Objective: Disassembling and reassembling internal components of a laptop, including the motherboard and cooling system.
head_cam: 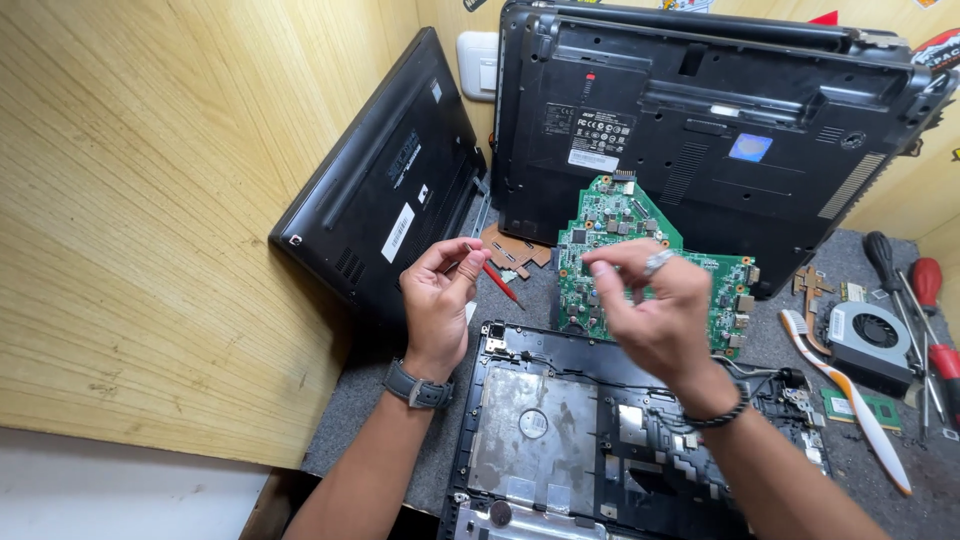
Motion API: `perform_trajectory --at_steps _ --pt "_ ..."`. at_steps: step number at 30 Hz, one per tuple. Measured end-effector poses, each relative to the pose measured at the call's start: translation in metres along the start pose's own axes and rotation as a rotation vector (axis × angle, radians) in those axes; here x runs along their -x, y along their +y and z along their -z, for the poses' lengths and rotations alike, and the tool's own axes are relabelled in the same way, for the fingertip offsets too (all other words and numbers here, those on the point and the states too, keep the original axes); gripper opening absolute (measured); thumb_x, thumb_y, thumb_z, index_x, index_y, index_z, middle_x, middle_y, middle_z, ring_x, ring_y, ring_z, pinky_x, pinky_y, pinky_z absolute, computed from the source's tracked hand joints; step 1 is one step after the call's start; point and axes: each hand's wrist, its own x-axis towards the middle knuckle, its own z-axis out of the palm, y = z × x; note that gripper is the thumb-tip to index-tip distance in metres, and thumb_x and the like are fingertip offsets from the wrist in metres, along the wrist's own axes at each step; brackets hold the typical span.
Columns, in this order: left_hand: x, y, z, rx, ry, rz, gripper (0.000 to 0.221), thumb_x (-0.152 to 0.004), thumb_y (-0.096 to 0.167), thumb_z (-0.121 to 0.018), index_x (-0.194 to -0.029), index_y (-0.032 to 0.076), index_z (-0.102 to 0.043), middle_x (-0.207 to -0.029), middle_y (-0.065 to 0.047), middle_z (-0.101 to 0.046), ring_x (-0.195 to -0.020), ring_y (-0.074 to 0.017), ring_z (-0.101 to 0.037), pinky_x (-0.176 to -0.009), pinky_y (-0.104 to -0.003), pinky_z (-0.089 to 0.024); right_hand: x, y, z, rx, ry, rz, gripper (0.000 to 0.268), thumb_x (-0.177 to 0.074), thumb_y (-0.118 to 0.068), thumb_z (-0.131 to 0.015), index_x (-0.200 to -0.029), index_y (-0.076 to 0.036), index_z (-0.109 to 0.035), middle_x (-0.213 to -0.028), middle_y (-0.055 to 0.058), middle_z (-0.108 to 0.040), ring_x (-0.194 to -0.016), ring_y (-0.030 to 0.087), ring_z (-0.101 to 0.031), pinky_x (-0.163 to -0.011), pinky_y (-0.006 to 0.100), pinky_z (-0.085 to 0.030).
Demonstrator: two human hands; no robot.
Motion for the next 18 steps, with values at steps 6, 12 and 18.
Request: perform_trajectory --at_steps 6,12,18 --pt "-0.002 -0.003 0.009 -0.040 -0.084 -0.002 0.012 -0.095 0.008 -0.071 -0.103 0.001 -0.074 -0.087 -0.010 -0.076 -0.060 -0.0062 -0.048 -0.049 -0.021 -0.034 0.027 0.007 0.113 0.261 0.009 -0.137 0.014 -0.098 0.009 -0.066 -0.102 0.001 -0.076 -0.094 0.012 -0.072 -0.065 0.011 -0.051 -0.057 0.023 -0.039" --pt "0.011 0.014 -0.005 -0.489 -0.526 -0.304 0.013 -0.097 0.007 -0.060 -0.091 0.006 -0.071 -0.089 -0.005 -0.070 -0.079 -0.0158 -0.063 -0.072 -0.028 -0.054 0.096 0.057 0.169 0.308 0.086 -0.350 0.017 -0.100 0.008 -0.071 -0.116 0.007 -0.075 -0.102 0.018 -0.071 -0.068 0.014 -0.052 -0.057 0.023 -0.039" --pt "0.010 0.002 0.003 -1.121 -0.864 -0.341 0.005 -0.088 0.012 -0.072 -0.092 0.010 -0.071 -0.085 -0.003 -0.061 -0.071 -0.0182 -0.057 -0.058 -0.032 -0.049 0.123 0.078 0.183 0.454 0.152 -0.166 0.005 -0.109 0.011 -0.076 -0.113 0.014 -0.076 -0.103 0.023 -0.070 -0.077 0.021 -0.057 -0.068 0.029 -0.043"
